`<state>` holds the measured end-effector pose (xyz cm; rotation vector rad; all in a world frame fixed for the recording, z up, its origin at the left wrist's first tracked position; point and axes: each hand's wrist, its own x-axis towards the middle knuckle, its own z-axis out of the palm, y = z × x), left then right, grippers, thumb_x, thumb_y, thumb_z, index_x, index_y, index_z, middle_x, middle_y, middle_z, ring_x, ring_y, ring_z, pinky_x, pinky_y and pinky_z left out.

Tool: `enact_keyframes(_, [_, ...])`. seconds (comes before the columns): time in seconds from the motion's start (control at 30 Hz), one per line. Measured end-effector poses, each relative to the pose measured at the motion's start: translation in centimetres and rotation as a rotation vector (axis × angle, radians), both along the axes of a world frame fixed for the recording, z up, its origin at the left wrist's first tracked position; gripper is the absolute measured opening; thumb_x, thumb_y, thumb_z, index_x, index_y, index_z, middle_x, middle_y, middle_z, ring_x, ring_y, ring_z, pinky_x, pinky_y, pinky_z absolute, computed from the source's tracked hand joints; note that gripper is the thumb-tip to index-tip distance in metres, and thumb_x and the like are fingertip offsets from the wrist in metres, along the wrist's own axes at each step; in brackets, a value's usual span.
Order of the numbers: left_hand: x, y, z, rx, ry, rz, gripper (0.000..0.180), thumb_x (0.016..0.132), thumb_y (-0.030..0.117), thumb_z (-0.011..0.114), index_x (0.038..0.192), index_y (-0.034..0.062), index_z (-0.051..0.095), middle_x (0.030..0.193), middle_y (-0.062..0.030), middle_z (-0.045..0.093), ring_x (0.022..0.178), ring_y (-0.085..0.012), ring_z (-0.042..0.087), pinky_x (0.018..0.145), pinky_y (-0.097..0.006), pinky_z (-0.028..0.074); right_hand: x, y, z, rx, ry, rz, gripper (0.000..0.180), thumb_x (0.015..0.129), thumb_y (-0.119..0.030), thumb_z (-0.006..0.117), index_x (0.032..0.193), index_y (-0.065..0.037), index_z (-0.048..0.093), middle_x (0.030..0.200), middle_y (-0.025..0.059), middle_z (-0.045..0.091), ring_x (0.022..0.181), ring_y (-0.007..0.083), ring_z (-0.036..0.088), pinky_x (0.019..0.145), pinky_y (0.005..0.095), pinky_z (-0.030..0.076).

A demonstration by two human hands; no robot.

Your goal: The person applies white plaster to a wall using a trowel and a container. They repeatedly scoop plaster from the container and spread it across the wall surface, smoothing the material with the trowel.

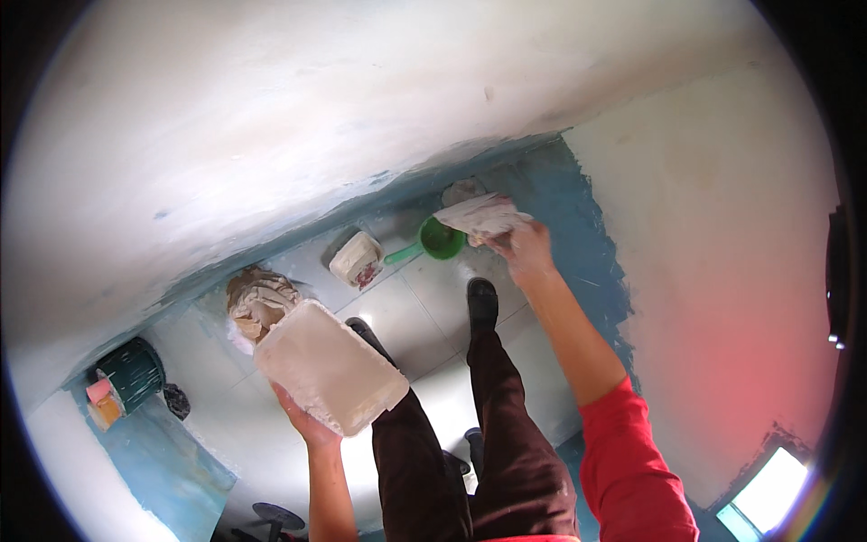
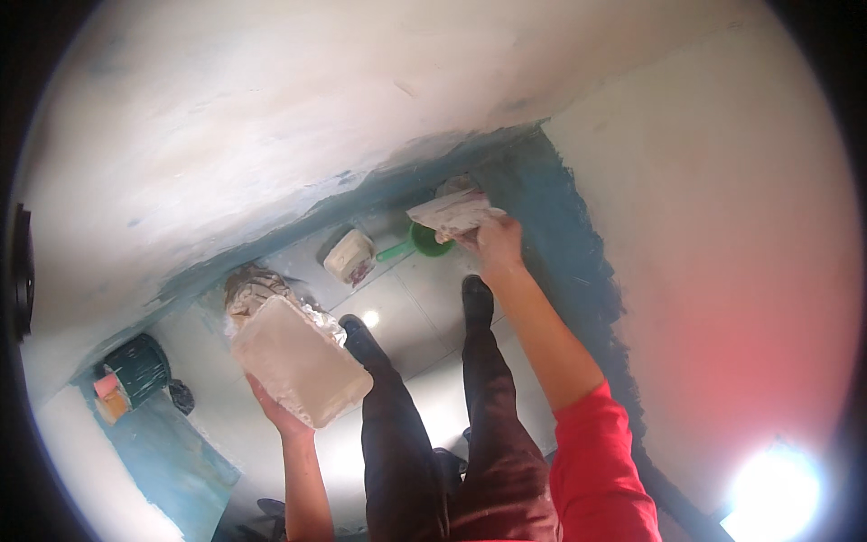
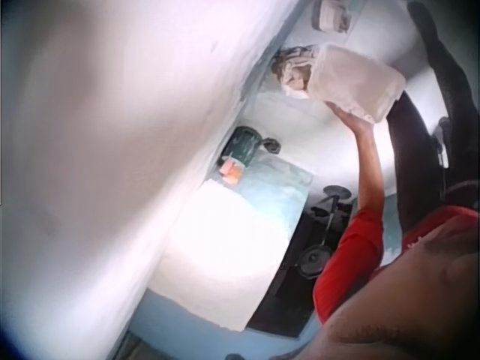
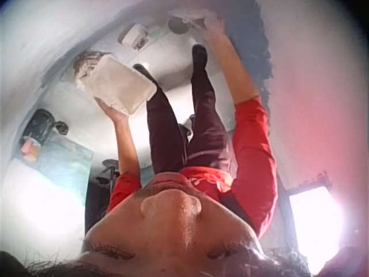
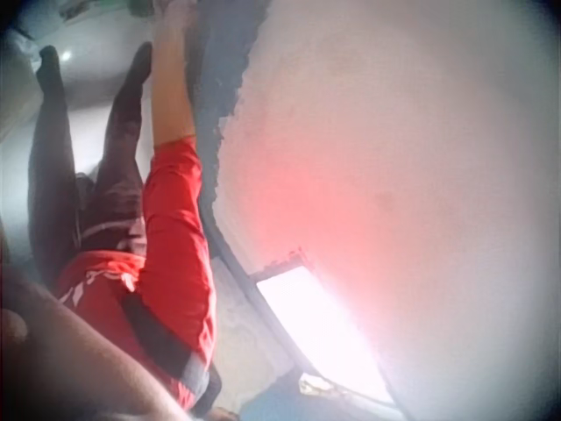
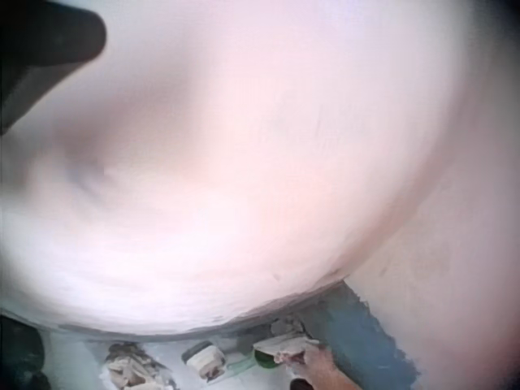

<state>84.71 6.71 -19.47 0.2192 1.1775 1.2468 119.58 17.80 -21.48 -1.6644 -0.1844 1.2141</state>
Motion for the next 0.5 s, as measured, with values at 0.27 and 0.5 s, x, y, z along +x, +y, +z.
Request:
enact_keyframes(0.27, [0.2, 0.4, 0.3, 0.016, 0.067, -0.006, 0.066, 0.097, 0.054, 0.033, 0.146, 0.0124, 0.022, 0.144, -0.0085, 0.033, 0.131, -0.0275, 0.036, 0.107, -0.045, 0.032, -2.2, 8.0, -1.1, 0.167, 0.180, -0.106, 0.015, 0.087, 0.001, 0.046, 0.092, 0.009, 0.058, 0.088, 0.0167, 0.062, 0.076, 0.0227, 0.062, 0.066, 0.0277, 0.053])
enact_keyframes(0.5, [-0.7, -0.3, -0.9, 0.022, 0.072, -0.029, 0.065, 0.097, 0.053, 0.033, 0.146, 0.0125, 0.023, 0.144, -0.0083, 0.033, 0.131, -0.0276, 0.036, 0.107, -0.045, 0.032, 1.6, 6.4, 7.0, 0.435, 0.055, -0.088, 0.020, 0.090, -0.005, 0.043, 0.096, 0.008, 0.057, 0.090, 0.0152, 0.063, 0.076, 0.0226, 0.062, 0.067, 0.0310, 0.053])
